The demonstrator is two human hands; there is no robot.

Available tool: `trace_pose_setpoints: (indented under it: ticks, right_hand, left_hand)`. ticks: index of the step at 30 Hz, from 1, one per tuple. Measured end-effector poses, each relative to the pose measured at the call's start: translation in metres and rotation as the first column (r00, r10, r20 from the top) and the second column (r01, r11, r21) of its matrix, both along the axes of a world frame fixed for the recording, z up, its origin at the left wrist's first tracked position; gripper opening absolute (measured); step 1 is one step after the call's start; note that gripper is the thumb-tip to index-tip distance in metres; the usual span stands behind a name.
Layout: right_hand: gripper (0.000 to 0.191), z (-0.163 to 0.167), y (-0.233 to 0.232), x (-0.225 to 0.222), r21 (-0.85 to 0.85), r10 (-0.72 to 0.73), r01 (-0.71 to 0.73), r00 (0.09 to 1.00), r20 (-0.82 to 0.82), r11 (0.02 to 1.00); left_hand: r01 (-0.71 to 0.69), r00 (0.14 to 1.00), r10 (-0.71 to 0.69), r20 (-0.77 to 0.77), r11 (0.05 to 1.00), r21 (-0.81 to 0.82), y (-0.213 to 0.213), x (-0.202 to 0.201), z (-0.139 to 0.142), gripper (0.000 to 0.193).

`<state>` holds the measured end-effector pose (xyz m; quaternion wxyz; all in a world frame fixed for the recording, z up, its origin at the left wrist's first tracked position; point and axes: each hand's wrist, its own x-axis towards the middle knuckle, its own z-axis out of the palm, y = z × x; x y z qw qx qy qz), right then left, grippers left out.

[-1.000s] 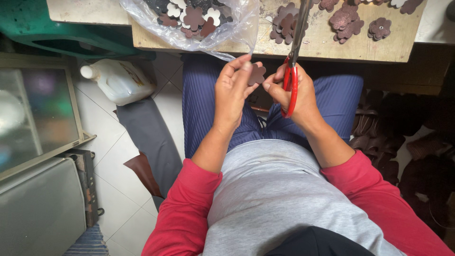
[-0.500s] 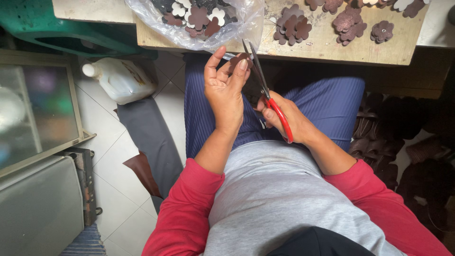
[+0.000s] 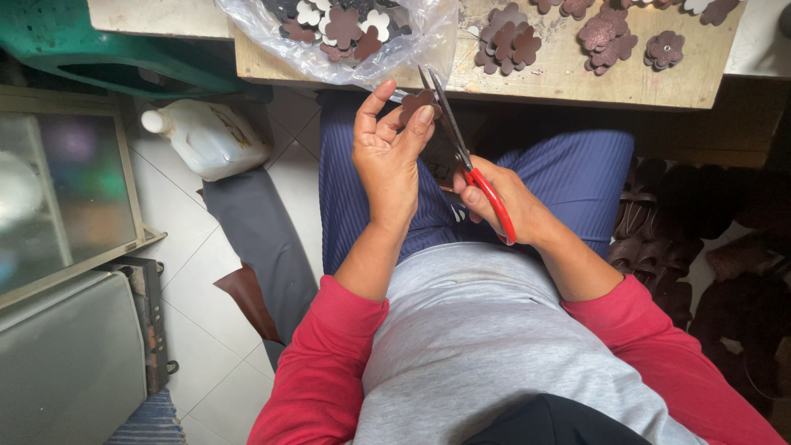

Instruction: The person sits cross-legged and uses red-handled scissors to trim the edges of small flower-shaped craft pieces. They pick pieces from a plastic bag, trim them, and place the finished pieces on a wooden board.

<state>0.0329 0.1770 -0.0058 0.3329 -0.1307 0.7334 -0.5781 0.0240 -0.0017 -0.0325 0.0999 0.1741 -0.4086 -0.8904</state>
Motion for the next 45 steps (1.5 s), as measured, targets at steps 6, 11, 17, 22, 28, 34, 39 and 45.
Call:
trace_pose_setpoints:
  ticks: [6, 11, 17, 22, 28, 34, 39, 45]
  right_hand:
    - [0.065, 0.000, 0.001, -0.001, -0.026, 0.032, -0.033, 0.999, -0.023, 0.999]
    - [0.063, 0.000, 0.003, -0.001, 0.010, 0.011, -0.012, 0.999, 0.033, 1.000]
    - [0.060, -0.001, 0.005, -0.001, 0.071, -0.029, 0.023, 0.996, 0.088, 0.997]
    - [0.060, -0.002, 0.008, -0.001, 0.074, -0.022, 0.017, 0.997, 0.077, 0.997]
    - [0.061, -0.005, 0.009, 0.000, 0.095, -0.024, 0.018, 0.998, 0.062, 0.995]
    - [0.059, -0.006, 0.013, -0.001, 0.144, -0.024, 0.013, 0.997, 0.078, 0.989]
    - [0.060, -0.006, 0.018, -0.004, 0.094, 0.012, -0.020, 0.996, 0.089, 0.995]
    - [0.058, -0.013, 0.016, -0.008, -0.147, -0.057, 0.057, 0.998, 0.005, 0.988]
  left_hand:
    - [0.027, 0.999, -0.026, 0.041, 1.000, -0.016, -0.003, 0.001, -0.002, 0.053]
    - [0.035, 0.999, -0.035, 0.020, 0.999, -0.027, -0.005, 0.000, -0.003, 0.054]
    - [0.051, 0.999, -0.050, 0.016, 0.998, -0.035, -0.008, -0.001, -0.004, 0.055]
    - [0.065, 0.998, -0.065, 0.007, 0.998, -0.016, -0.010, -0.001, -0.005, 0.054]
    - [0.065, 0.997, -0.064, 0.032, 0.997, -0.033, -0.009, 0.000, -0.004, 0.054]
    - [0.088, 0.994, -0.087, 0.070, 0.996, -0.017, -0.014, -0.002, -0.001, 0.056]
    - [0.156, 0.983, -0.150, 0.107, 0.986, -0.053, -0.024, -0.004, 0.004, 0.055]
    - [0.203, 0.971, -0.181, 0.158, 0.969, -0.143, -0.024, -0.002, -0.007, 0.048]
